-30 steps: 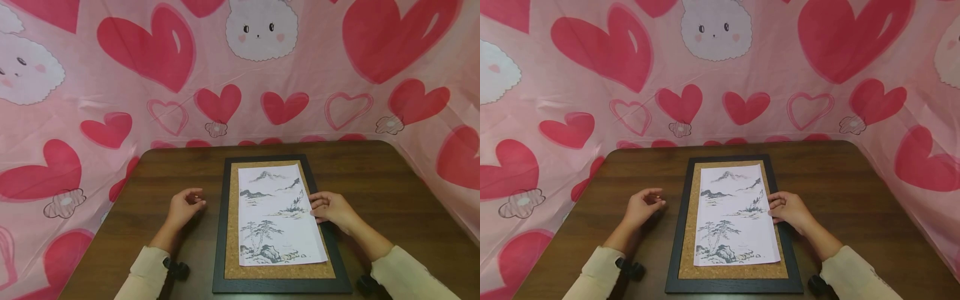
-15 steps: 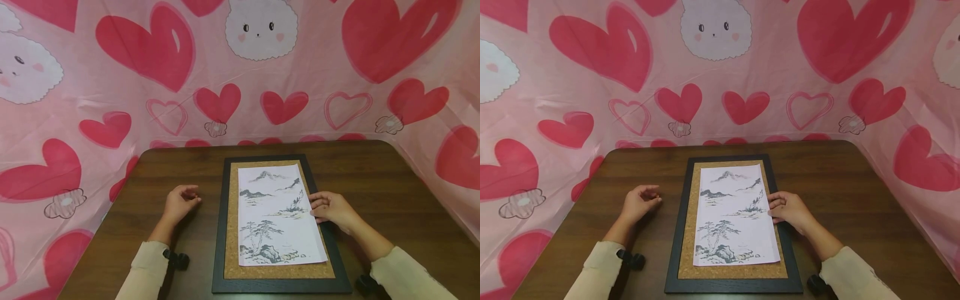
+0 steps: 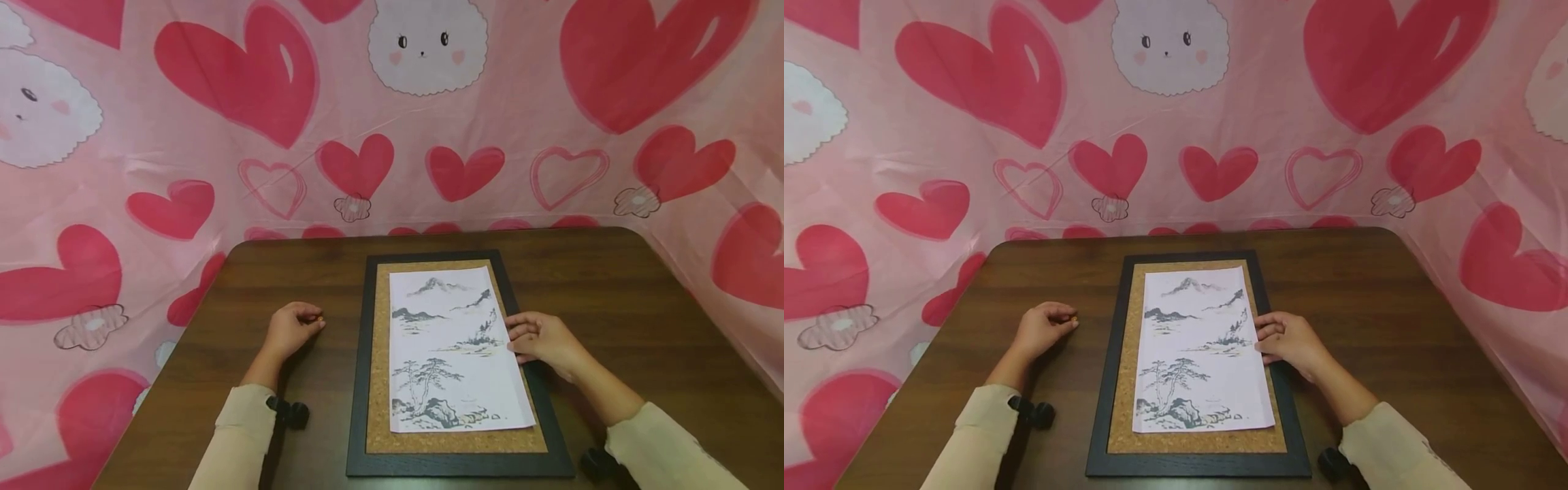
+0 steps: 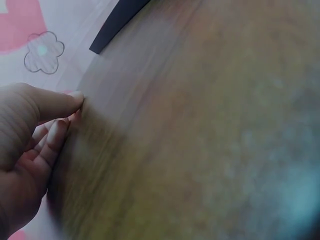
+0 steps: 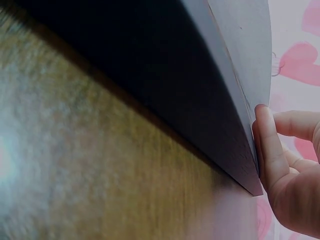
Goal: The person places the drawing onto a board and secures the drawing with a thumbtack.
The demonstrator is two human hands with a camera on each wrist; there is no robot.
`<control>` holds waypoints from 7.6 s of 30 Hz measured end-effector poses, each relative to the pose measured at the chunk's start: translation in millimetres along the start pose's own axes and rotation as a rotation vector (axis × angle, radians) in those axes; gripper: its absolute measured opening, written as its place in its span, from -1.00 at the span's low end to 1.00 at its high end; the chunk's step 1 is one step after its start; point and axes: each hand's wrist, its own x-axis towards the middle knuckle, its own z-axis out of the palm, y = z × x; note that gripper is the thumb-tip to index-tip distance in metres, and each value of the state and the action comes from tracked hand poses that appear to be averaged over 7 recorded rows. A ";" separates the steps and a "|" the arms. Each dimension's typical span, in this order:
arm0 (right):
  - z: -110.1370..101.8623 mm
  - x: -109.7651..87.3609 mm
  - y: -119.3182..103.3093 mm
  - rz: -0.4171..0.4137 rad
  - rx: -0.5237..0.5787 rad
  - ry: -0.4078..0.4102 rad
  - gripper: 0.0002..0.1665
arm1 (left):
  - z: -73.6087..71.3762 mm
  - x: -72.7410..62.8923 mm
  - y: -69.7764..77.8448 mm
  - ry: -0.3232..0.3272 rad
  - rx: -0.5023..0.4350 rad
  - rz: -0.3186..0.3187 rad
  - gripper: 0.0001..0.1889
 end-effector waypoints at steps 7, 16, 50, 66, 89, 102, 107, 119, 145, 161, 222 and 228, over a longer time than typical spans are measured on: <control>1.0 -0.8 -2.9 0.008 -0.006 0.003 -0.37 | 3.5 0.5 -4.7 0.024 -0.012 0.022 -0.93; 1.4 -0.8 -4.2 0.016 -0.015 0.012 -0.39 | 1.5 -1.9 1.9 0.045 -0.077 -0.026 -0.95; 1.5 0.1 -1.4 0.017 -0.038 0.009 -0.39 | 11.3 8.2 89.5 -0.101 -0.652 -0.053 -0.79; 1.4 -0.4 -1.3 0.008 -0.030 0.005 -0.38 | 33.1 19.2 105.8 -0.092 -0.550 0.022 -0.81; 1.0 -1.7 -0.7 0.013 -0.041 0.019 -0.40 | 60.0 23.8 118.4 -0.204 -0.607 -0.040 -0.81; 2.5 -2.6 0.6 0.002 -0.031 0.017 -0.37 | 73.4 44.2 123.2 -0.222 -0.599 -0.044 -0.77; 1.1 -3.8 0.2 0.002 -0.032 0.007 -0.38 | 79.3 53.7 126.4 -0.212 -0.562 -0.058 -0.79; -2.0 -5.5 -1.1 -0.014 -0.019 -0.016 -0.36 | 101.2 76.1 134.2 -0.179 -0.362 0.038 -0.88; -3.2 0.9 -2.4 -0.027 -0.019 -0.041 -0.38 | 136.7 94.6 148.7 -0.035 -0.155 0.003 -0.93; -4.2 3.4 3.5 -0.026 -0.054 -0.028 -0.40 | 147.7 94.2 150.6 -0.026 -0.104 -0.001 -0.93; -6.9 -9.1 5.4 -0.093 0.025 0.010 -0.46 | 89.4 50.7 121.4 -0.229 -0.349 0.059 -0.82; -7.5 -8.4 2.2 -0.112 0.035 0.026 -0.47 | 73.8 43.1 115.3 -0.223 -0.396 0.005 -0.83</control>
